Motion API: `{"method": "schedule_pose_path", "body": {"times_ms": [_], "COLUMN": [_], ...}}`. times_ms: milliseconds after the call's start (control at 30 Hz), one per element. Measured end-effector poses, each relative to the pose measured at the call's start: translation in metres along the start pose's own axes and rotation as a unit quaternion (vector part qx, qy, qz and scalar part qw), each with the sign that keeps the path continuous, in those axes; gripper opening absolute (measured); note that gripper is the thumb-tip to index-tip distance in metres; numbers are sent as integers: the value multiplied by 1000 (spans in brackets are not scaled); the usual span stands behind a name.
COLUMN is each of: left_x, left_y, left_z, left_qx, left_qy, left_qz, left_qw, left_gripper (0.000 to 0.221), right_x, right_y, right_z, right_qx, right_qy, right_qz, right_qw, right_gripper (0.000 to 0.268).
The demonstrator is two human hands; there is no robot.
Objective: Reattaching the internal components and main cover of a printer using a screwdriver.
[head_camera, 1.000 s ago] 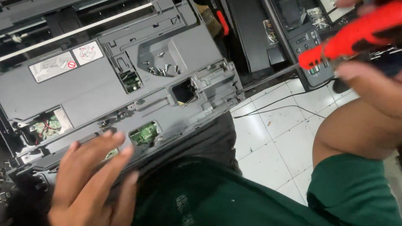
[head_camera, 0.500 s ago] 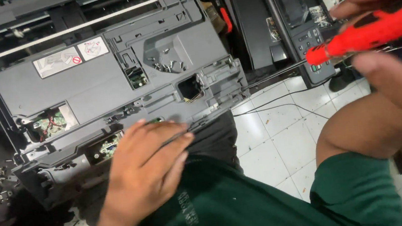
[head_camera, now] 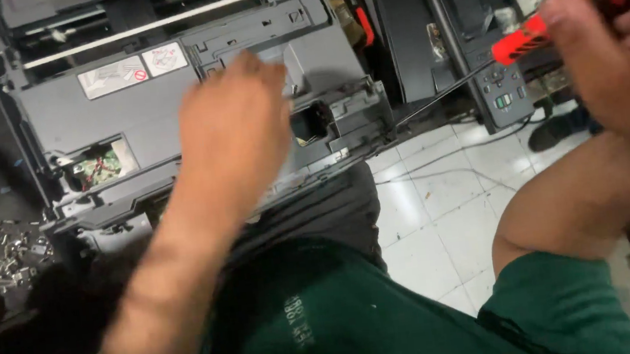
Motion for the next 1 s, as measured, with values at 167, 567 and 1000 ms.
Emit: {"method": "schedule_pose_path", "body": {"times_ms": [167,567,1000], "left_x": [47,55,58], "left_y": [-44,-114,-115], "left_z": [-53,-72,-69], "left_qx": [183,196,171], "left_qy": [-31,23,15], "left_qz": [-21,-150,-111], "left_qw": [982,969,979], "left_gripper": [17,15,23], "right_x": [6,-3,-73], "right_y": [20,22,6], "right_z": [-71,-105,48], "right_qx": [116,136,297], "right_qy": [56,153,148], "right_qz": [-24,-85,-18], "right_qw": [991,975,943], "right_gripper": [35,36,25]}}
Point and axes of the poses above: each hand's wrist, its own x-axis towards the middle knuckle, its own y-axis out of the back of the hand, z = x × y, the point moved 4 cm from there along x, towards the middle knuckle, and after that the axes turned 13 degrees about -y, right-handed, at the moved point
